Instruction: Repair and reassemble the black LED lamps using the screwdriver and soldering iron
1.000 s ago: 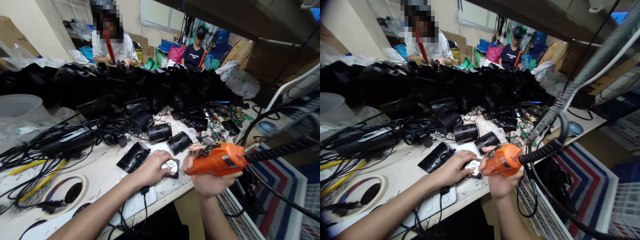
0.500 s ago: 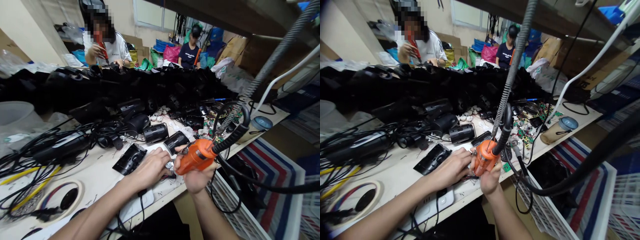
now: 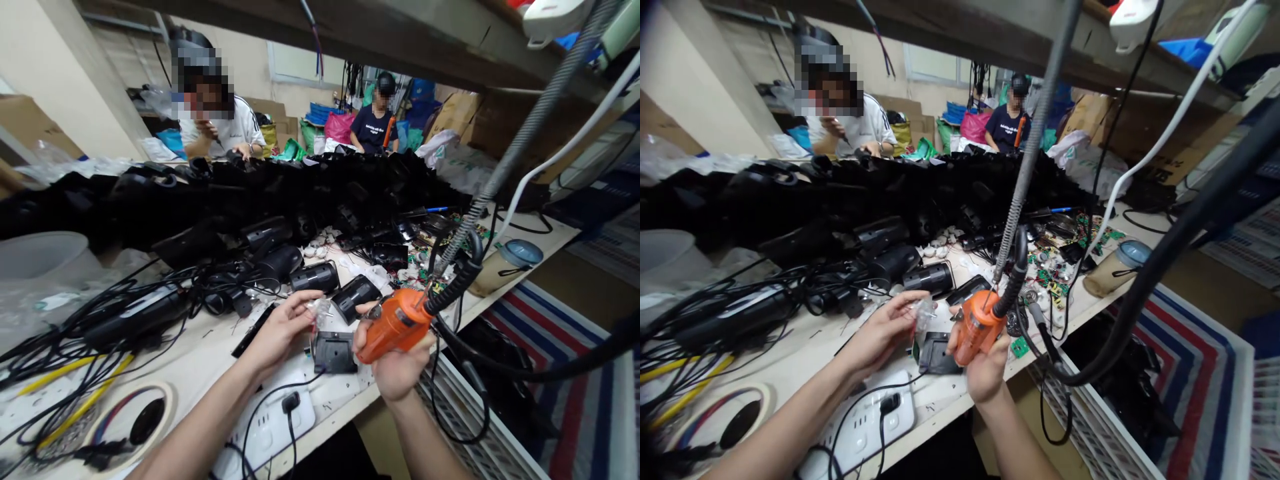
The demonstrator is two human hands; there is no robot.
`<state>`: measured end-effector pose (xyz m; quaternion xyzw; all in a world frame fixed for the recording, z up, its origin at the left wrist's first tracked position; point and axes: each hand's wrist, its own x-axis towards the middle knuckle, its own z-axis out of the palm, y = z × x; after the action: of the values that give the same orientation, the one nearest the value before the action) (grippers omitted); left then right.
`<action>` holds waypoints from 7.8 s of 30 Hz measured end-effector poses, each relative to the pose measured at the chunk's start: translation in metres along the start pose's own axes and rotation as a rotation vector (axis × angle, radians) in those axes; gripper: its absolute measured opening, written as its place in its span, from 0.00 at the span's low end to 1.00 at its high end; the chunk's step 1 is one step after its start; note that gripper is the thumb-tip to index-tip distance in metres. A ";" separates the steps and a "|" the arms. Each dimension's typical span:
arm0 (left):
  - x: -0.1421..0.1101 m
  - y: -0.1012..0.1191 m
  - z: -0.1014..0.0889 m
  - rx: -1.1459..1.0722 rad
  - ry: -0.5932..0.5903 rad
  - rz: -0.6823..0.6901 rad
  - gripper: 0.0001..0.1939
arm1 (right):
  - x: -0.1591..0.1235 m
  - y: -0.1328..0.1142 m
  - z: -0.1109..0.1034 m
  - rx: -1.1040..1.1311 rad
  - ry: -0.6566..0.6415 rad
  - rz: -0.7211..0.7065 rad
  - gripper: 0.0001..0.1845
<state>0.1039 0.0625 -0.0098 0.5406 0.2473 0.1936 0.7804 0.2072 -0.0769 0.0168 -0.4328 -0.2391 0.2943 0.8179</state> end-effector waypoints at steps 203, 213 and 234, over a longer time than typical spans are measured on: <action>-0.009 0.001 0.025 1.246 -0.446 0.514 0.08 | 0.031 0.004 -0.019 -0.836 0.207 -0.205 0.17; -0.013 -0.005 0.021 1.254 -0.296 0.514 0.12 | 0.017 0.012 -0.031 -1.093 0.152 -0.366 0.26; -0.040 0.012 0.007 1.452 -0.305 0.159 0.03 | -0.020 0.042 -0.070 -1.046 -0.416 -0.093 0.27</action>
<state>0.0750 0.0387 0.0106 0.9572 0.1621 -0.0397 0.2366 0.2261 -0.1111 -0.0576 -0.7022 -0.5283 0.1794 0.4423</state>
